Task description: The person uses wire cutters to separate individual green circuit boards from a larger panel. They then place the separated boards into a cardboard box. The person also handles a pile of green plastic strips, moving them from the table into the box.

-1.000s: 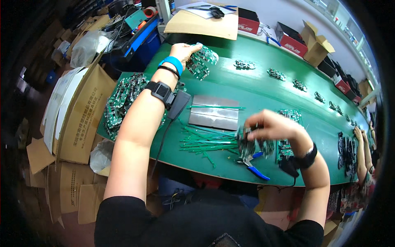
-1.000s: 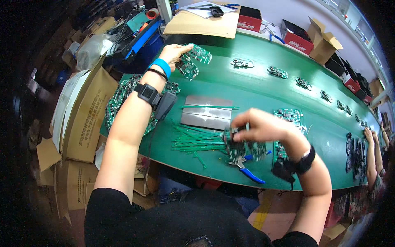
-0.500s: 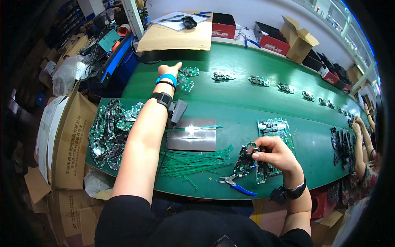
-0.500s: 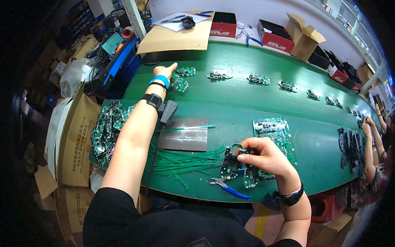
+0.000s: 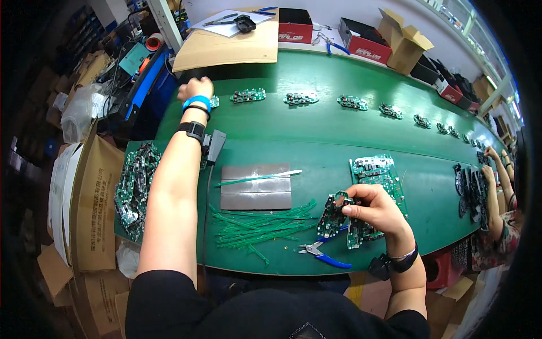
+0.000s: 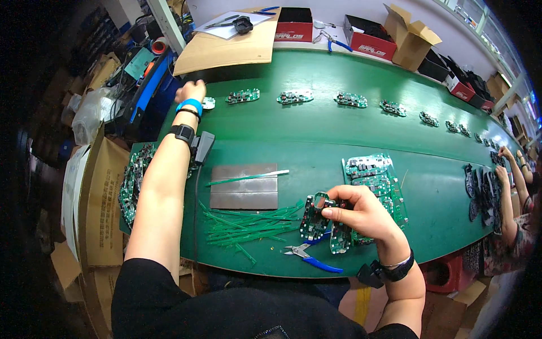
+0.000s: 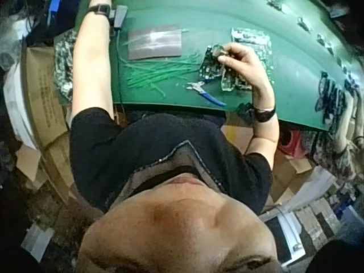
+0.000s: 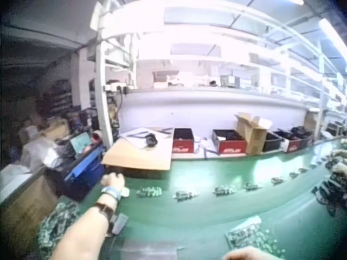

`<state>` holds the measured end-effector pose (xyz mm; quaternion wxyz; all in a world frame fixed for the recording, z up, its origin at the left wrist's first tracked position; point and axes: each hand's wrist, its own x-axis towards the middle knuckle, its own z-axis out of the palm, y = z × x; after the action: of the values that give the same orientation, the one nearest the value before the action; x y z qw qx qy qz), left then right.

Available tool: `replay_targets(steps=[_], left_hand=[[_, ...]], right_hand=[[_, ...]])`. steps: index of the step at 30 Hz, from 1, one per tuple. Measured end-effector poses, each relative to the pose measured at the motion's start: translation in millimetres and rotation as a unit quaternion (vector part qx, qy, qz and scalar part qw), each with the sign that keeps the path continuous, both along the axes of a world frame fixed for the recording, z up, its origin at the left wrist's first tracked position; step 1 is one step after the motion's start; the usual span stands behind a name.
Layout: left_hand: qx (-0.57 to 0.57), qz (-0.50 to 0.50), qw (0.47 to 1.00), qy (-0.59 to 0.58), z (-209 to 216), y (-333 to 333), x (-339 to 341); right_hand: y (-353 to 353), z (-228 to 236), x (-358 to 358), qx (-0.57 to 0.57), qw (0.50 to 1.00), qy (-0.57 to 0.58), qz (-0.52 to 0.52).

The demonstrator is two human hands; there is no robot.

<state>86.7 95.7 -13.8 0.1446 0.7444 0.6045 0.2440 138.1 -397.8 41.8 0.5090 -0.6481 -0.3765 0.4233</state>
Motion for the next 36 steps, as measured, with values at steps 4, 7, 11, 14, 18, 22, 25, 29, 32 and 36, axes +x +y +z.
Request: replay_targets(steps=[4,7,11,14,18,22,25,29,32,36], left_hand=[[0.053,-0.196,0.975,0.093,53.2,-89.9,14.6],[0.058,-0.200,0.967,0.146,29.5,-55.0,17.7],[0.040,-0.258,0.965,0.032,7.4,-31.8,10.0],[0.035,-0.224,0.974,-0.003,6.6,-27.5,18.9],[-0.100,-0.174,0.959,-0.202,-4.4,26.4,11.8],[-0.320,-0.083,0.824,-0.460,-14.2,44.0,-2.7],[-0.311,-0.007,0.807,-0.502,-25.7,48.2,-8.9],[-0.294,0.059,0.818,-0.491,-26.5,39.5,-6.9],[-0.306,0.062,0.804,-0.506,-34.8,47.2,-10.2],[-0.227,0.032,0.896,-0.380,-33.8,64.4,-12.7]], right_hand=[[7.5,1.8,-0.4,-0.020,0.998,-0.050,-0.016],[23.5,2.8,-10.0,0.012,1.000,-0.005,-0.016],[24.3,2.8,-13.5,0.001,0.999,-0.038,0.000],[20.6,-4.0,-11.8,-0.001,0.999,-0.031,-0.011],[17.4,-3.9,-9.7,-0.015,0.999,-0.028,-0.014],[13.7,-10.0,-8.8,-0.010,1.000,-0.027,-0.012],[11.8,-14.3,-7.3,-0.022,0.999,-0.026,-0.012],[14.1,-8.9,-9.4,-0.028,0.999,-0.011,-0.026],[14.4,-9.2,-11.1,-0.023,0.999,-0.014,-0.026],[15.6,-6.5,-12.0,-0.039,0.999,-0.029,-0.004]])
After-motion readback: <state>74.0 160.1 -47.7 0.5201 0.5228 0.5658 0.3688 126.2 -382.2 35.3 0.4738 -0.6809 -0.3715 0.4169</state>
